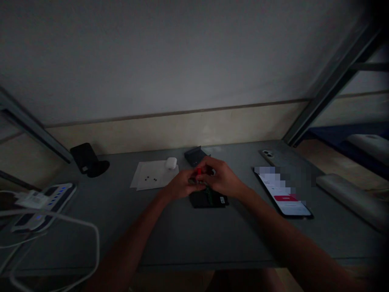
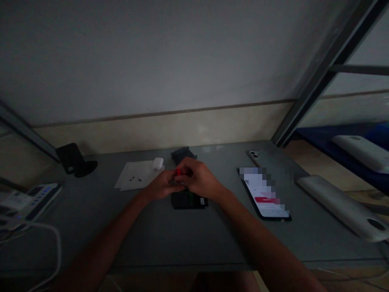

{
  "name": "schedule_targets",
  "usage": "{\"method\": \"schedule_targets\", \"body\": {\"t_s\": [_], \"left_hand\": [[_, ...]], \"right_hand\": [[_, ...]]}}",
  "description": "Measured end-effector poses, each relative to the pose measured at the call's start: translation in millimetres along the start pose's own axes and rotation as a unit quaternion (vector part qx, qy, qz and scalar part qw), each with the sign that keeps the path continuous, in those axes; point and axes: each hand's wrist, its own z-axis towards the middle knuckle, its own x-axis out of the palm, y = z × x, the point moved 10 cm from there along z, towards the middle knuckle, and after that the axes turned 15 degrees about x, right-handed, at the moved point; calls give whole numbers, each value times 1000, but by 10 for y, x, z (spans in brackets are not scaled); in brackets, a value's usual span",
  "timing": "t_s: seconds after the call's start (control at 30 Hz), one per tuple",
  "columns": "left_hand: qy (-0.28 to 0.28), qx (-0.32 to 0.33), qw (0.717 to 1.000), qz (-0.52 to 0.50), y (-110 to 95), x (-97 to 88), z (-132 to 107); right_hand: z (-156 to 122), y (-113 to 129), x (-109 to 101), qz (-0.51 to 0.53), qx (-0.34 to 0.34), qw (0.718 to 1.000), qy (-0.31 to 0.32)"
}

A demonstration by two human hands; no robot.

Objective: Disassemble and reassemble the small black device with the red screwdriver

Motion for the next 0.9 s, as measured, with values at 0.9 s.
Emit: {"method": "schedule_targets", "body": {"t_s": [0.9], "left_hand": [[18, 15, 990, 137, -184, -102, 22]], "right_hand": [[10, -11, 27, 78, 39, 996, 9]]}}
